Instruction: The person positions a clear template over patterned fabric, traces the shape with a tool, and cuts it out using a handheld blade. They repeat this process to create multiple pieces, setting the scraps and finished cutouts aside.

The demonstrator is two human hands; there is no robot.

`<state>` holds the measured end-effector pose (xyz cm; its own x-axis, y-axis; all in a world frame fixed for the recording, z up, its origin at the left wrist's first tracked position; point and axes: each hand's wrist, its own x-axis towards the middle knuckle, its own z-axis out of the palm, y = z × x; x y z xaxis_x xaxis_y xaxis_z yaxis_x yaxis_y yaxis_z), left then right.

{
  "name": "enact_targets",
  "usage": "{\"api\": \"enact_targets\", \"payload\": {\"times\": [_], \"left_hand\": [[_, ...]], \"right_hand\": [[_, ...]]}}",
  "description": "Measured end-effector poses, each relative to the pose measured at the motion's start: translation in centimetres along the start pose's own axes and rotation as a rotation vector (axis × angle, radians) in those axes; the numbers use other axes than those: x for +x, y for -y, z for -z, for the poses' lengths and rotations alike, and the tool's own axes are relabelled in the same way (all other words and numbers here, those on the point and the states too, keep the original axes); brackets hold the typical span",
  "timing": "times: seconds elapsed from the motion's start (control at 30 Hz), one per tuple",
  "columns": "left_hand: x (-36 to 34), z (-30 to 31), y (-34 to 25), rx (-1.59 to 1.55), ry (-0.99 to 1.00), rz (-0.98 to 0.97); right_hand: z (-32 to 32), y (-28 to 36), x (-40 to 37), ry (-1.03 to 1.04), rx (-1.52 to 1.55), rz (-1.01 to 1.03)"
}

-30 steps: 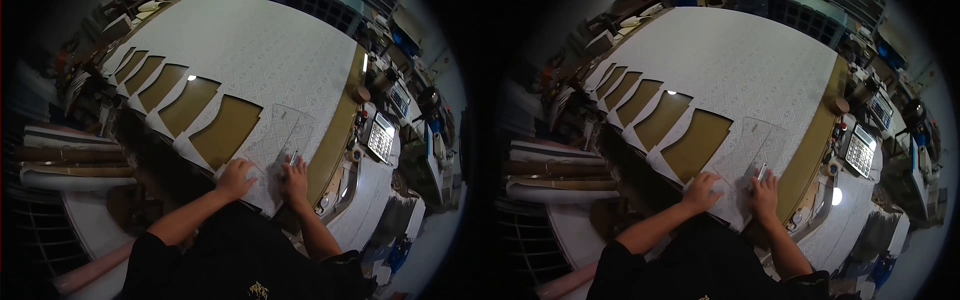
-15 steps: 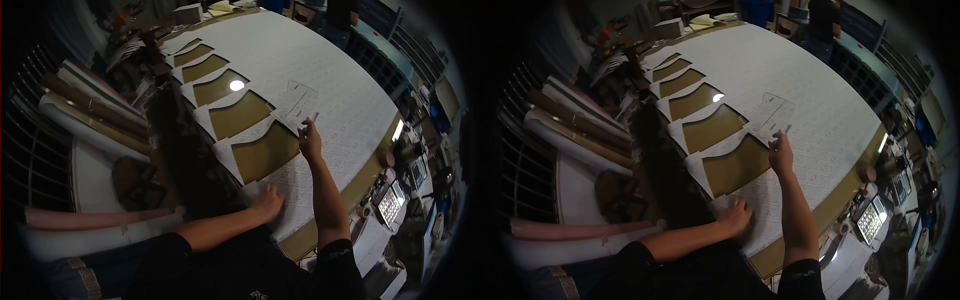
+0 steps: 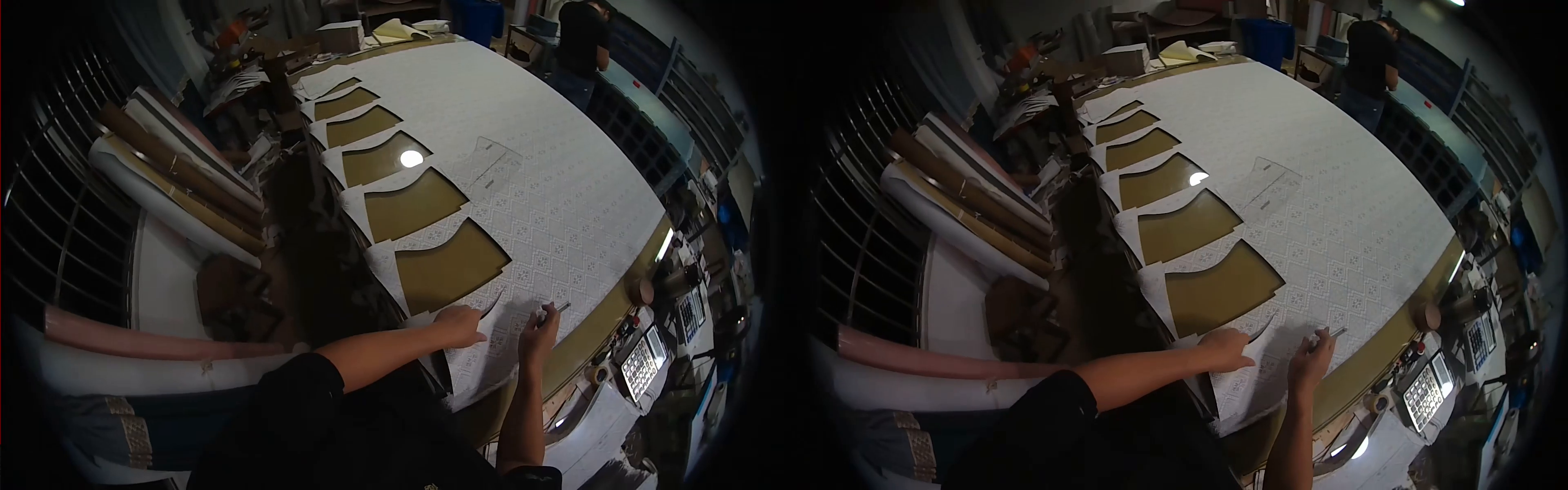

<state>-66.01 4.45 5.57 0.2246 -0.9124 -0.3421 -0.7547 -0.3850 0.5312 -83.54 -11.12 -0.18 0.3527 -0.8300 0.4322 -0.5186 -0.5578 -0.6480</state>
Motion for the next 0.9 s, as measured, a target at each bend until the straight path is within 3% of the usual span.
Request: {"api": "enact_targets", "payload": {"times": [0.1,0.17,0.3,0.4,0.47,0.5,0.57,0.73,0.8,0.83,0.9], "left_hand": [[-0.2,-0.1,-0.2,-0.040,0.017,-0.040],[-1.6,0.1,0.4,-0.191,-0.209,-0.121],[-5.9,3.8,3.8,-0.362,-0.307,-0.146],[-8.3,3.7,9.4,-0.579,-0.341,-0.017],[-10.8,3.3,12.7,-0.968,-0.379,0.219],[-12.1,3.2,13.7,-0.977,-0.419,0.254],[-13.6,3.1,14.6,-1.216,-0.372,0.214],[-15.3,4.4,16.9,-1.256,-0.419,0.130],[-15.9,5.2,19.7,-1.248,-0.503,0.100],[-16.2,5.0,21.7,-1.192,-0.552,0.010],[-18.4,6.5,25.8,-1.134,-0.656,-0.065]], "right_hand": [[1.1,-1.2,-1.2,-0.075,-0.029,-0.078],[1.4,-2.2,-1.8,-0.092,-0.007,-0.033],[2.7,-0.4,-3.6,-0.147,-0.048,-0.061],[2.5,0.1,-3.6,-0.092,-0.012,-0.109],[1.6,2.2,-4.0,-0.070,-0.055,0.008],[0.9,3.4,-4.5,-0.034,-0.028,0.033],[-0.5,5.3,-5.3,0.058,-0.086,0.017],[-5.6,11.1,-9.0,0.191,0.100,0.167],[-8.0,15.2,-10.3,0.312,0.440,-0.077],[-9.0,17.9,-10.7,0.345,0.450,-0.044],[-11.4,24.0,-10.7,0.593,0.665,-0.528]]}}
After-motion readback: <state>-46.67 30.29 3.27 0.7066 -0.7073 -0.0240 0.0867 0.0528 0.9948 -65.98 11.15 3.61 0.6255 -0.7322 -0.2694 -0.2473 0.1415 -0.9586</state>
